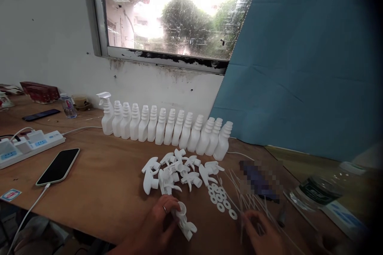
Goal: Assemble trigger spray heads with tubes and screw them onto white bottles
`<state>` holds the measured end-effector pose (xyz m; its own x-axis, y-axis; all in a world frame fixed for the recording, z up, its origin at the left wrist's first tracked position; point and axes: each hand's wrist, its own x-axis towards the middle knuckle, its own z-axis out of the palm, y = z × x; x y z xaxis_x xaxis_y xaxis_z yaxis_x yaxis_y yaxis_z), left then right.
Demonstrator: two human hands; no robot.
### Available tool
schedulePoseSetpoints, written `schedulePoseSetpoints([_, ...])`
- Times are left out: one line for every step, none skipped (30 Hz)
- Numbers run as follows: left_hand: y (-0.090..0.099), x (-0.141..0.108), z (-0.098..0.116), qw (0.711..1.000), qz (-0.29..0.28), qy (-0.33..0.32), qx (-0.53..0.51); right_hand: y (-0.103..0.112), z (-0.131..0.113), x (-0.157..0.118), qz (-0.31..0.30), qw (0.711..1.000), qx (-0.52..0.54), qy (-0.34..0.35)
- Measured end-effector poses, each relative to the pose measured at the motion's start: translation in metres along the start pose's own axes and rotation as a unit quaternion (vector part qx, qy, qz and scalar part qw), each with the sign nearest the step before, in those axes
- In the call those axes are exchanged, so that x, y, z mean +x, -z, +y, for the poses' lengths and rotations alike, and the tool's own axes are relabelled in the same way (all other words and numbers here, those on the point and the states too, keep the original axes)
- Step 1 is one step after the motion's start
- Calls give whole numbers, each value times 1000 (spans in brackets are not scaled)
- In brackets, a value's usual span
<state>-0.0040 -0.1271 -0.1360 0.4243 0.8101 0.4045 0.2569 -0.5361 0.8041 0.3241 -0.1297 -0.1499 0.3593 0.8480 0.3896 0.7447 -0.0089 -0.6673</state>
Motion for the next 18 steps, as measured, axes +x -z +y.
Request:
schedulePoseSetpoints([-1, 0, -2, 1000, 7, 9, 3, 3, -2, 0, 34, 999, -7, 23])
schedulePoseSetpoints([-2, -1, -3, 1000, 11, 19, 5, 5, -6, -1, 71, 996, -8, 51])
schedulePoseSetpoints([-3, -1, -5, 999, 11, 30, 8, 7, -12, -3, 99, 992, -4, 78])
schedulePoseSetpoints([-4, -2, -6, 999, 9, 41, 10, 7, -19, -6, 115, 989, 6, 97])
schedulePoseSetpoints([-4, -2, -7, 999, 5, 51, 11, 5, -28, -10, 116, 987, 22, 108])
schedulePoseSetpoints([-5, -3, -8, 998, 1, 59, 11, 2, -38, -15, 102, 988, 43, 109])
schedulePoseSetpoints([-5, -3, -8, 998, -2, 67, 10, -2, -49, -21, 78, 988, 71, 111])
schedulePoseSetpoints([-5, -3, -9, 997, -4, 75, 8, -9, -60, -27, 51, 986, 98, 121])
schedulePoseSetpoints([-6, -3, -9, 997, -7, 81, 4, -16, -71, -33, 23, 981, 126, 146])
schedulePoseSetpoints([-6, -3, -10, 996, -8, 86, -2, -23, -81, -39, -4, 974, 146, 172])
schedulePoseSetpoints([-6, -3, -10, 996, -8, 91, -7, -31, -89, -44, -27, 965, 162, 202])
schedulePoseSetpoints([-7, -3, -10, 995, -9, 95, -12, -38, -97, -49, -48, 956, 174, 229])
schedulePoseSetpoints([-7, -3, -11, 995, -11, 97, -15, -44, -103, -52, -72, 949, 181, 250])
schedulePoseSetpoints([-7, -3, -11, 995, -15, 97, -17, -48, -108, -55, -95, 941, 185, 268])
schedulePoseSetpoints([-6, -3, -10, 995, -19, 96, -17, -51, -111, -57, -119, 934, 189, 280])
schedulePoseSetpoints([-6, -3, -10, 995, -22, 94, -15, -53, -114, -58, -147, 927, 191, 288])
schedulePoseSetpoints([-5, -3, -10, 996, -26, 89, -13, -53, -116, -59, -175, 919, 194, 294])
schedulePoseSetpoints([-5, -3, -9, 996, -29, 84, -12, -52, -117, -59, -200, 913, 196, 298])
